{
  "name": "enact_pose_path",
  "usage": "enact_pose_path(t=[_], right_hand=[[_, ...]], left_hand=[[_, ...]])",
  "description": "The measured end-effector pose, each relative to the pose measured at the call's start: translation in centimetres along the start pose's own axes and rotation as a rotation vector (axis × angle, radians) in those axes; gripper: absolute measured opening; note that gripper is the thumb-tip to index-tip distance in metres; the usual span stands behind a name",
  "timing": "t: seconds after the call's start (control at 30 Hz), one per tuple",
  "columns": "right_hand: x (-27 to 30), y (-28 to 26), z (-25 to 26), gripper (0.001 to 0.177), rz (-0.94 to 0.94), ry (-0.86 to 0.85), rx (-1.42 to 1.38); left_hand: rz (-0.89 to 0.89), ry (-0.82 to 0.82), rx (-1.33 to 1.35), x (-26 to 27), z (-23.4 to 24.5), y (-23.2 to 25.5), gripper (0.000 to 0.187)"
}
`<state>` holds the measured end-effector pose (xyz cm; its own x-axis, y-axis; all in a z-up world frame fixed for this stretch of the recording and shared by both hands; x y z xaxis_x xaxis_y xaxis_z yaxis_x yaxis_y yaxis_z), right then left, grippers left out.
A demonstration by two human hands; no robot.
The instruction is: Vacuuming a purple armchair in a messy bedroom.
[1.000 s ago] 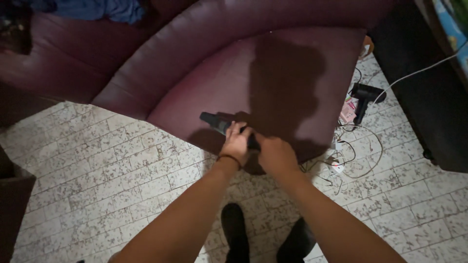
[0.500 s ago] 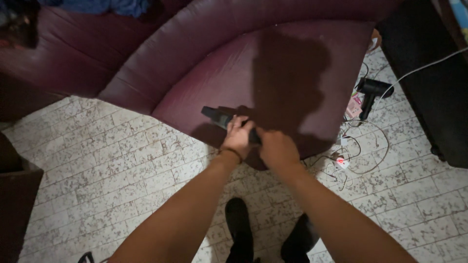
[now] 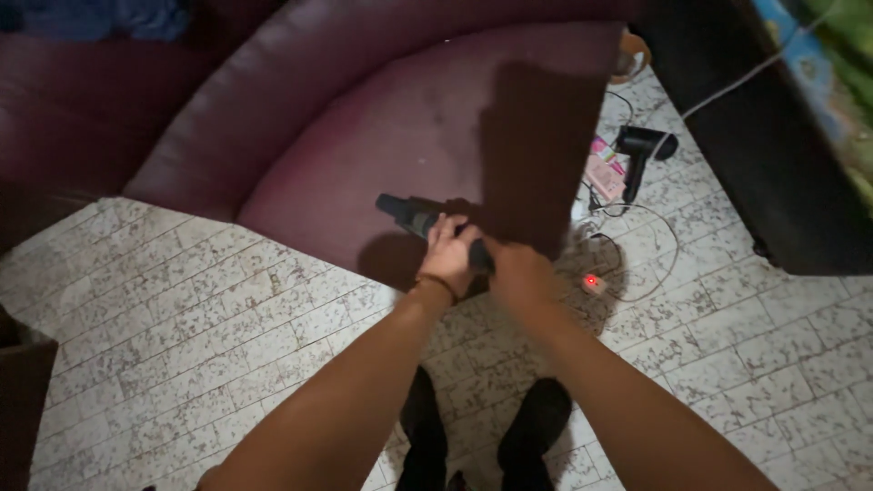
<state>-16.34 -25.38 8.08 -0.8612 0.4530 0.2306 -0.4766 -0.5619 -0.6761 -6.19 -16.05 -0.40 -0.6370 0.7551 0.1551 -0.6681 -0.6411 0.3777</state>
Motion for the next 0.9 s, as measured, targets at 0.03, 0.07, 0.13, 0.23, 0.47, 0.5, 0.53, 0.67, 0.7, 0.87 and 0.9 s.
enact_pose_path(t=[0.03,0.07,0.13,0.23,0.47,0.5,0.53,0.67,0.7,0.87,0.9], right_hand=[[0.2,0.5,0.7,0.056,-0.007,0.006,-0.002],[0.5,1.1,1.1,0.055,-0.052,-0.035,0.016],[1.0,2.0,2.1,0.053,-0.104,-0.07,0.034],[1.6,4.1,2.4,0.063,-0.149,-0.051,0.005],[1.8,4.1,3.0,0.059,-0.014,-0.002,0.03],[1.6,4.0,2.8,0.059,-0.025,0.0,0.031],[1.5,3.5,2.8,0.059,-0.023,-0.001,0.032],[1.1,1.0,2.8,0.061,-0.045,-0.052,0.023],[1.1,0.0,2.7,0.06,-0.031,-0.055,0.005],[-0.8,-2.2,-0.7,0.061,0.005,-0.054,0.029],[-1.2,-2.5,-1.1,0.056,-0.001,-0.046,0.023]], left_hand=[[-0.009,-0.004,-0.001,-0.1,0.1,1.0,0.058],[0.002,-0.049,-0.022,-0.3,0.1,2.0,0.062],[0.003,-0.098,-0.041,-0.7,-1.5,2.8,0.067],[-0.025,-0.035,-0.08,-1.4,-4.1,3.3,0.059],[0.011,-0.148,-0.075,-1.0,-0.6,5.6,0.067],[0.02,-0.167,-0.07,-0.9,-0.1,5.6,0.069],[0.022,-0.165,-0.068,-1.2,-0.5,5.0,0.069],[0.037,-0.149,-0.034,-1.1,0.2,3.1,0.071],[0.04,-0.125,-0.001,-0.6,1.1,2.8,0.07],[-0.022,0.013,0.035,-0.3,0.6,-2.5,0.069],[-0.045,0.053,0.038,-0.6,0.3,-3.4,0.071]])
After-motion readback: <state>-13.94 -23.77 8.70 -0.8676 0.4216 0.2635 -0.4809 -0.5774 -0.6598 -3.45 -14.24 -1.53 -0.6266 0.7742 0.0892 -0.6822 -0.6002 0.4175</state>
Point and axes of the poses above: each hand's wrist, its own x-axis away from the middle knuckle, its own z-axis out of the back of the hand, y = z × x, the point moved 4 cm from there along -x, towards the middle knuckle, and after that the axes turned 13 degrees about -x, right-handed, at the moved point
